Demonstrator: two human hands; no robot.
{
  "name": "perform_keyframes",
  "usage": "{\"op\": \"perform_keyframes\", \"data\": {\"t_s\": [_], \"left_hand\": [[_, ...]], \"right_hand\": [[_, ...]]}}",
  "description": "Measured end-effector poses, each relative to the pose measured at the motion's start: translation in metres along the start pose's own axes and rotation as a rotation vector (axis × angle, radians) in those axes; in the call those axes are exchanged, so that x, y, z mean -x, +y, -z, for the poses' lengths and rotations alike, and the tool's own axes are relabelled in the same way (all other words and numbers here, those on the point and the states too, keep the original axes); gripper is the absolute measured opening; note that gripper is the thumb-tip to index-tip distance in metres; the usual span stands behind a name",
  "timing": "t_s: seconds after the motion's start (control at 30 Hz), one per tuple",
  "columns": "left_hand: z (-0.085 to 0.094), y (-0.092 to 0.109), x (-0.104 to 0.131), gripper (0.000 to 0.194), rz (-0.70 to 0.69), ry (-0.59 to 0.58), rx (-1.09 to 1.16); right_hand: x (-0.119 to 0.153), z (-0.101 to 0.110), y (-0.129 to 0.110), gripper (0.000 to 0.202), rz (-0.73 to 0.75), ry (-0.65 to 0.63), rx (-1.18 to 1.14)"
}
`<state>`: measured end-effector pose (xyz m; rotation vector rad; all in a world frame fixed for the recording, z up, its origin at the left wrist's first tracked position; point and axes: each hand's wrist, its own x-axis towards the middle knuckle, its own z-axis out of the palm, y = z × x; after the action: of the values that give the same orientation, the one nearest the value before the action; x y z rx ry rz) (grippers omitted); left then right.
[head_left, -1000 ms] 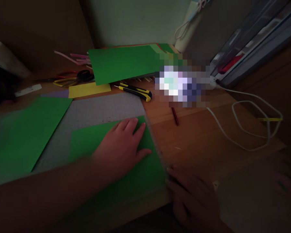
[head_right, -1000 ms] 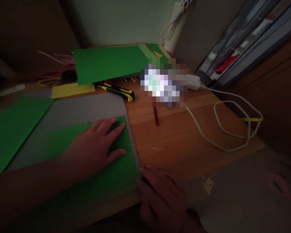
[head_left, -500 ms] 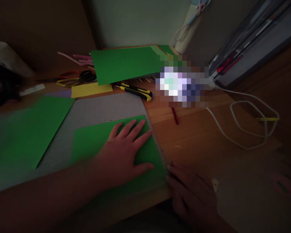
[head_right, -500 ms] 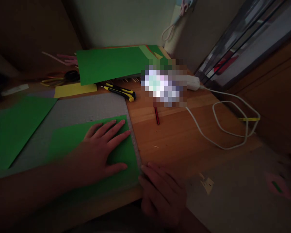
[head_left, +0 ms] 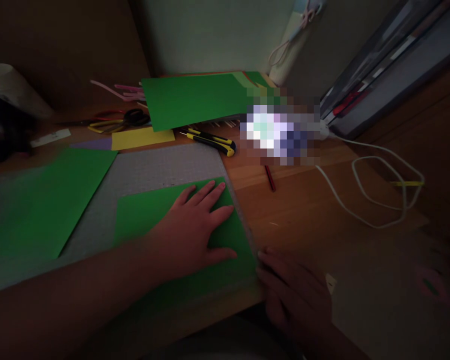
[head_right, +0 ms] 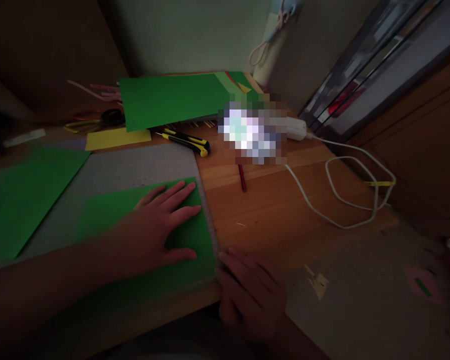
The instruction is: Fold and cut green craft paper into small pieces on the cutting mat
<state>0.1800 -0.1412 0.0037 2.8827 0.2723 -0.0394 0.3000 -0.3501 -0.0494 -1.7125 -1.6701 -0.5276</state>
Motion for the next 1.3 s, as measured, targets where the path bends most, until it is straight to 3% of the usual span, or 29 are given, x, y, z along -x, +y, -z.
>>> {"op": "perform_keyframes", "data": {"t_s": [0.13, 0.33, 0.47, 0.57, 0.73, 0.93, 1.13, 1.3], "left_hand": [[0.001, 0.002, 0.0, 0.069, 0.002, -0.003, -0.004], [-0.003, 0.008, 0.002, 0.092, 0.014, 0.009, -0.017], [-0.006, 0.007, 0.002, 0.095, 0.004, 0.02, -0.017], [-0.007, 0.012, 0.004, 0.087, -0.013, 0.016, -0.023], [-0.006, 0.032, 0.015, 0.045, -0.142, -0.061, -0.091], [-0.002, 0.035, 0.021, 0.065, -0.232, -0.144, -0.009], [-0.004, 0.036, 0.022, 0.046, -0.245, -0.121, 0.008], [-0.003, 0.035, 0.021, 0.042, -0.245, -0.155, 0.002]], "right_hand": [[-0.001, -0.001, 0.0, 0.026, 0.009, -0.013, 0.008], [-0.002, 0.001, 0.0, 0.024, 0.013, -0.012, -0.005], [-0.002, 0.002, 0.0, 0.025, 0.0, -0.034, -0.012], [-0.002, 0.002, 0.001, 0.026, 0.008, -0.038, 0.0], [-0.002, 0.001, 0.0, 0.025, -0.002, -0.019, -0.001], [-0.002, 0.0, -0.002, 0.027, -0.021, -0.037, -0.011], [-0.001, 0.001, 0.001, 0.024, -0.006, -0.02, -0.026], [0.0, 0.002, 0.002, 0.017, -0.021, -0.02, -0.09]]}}
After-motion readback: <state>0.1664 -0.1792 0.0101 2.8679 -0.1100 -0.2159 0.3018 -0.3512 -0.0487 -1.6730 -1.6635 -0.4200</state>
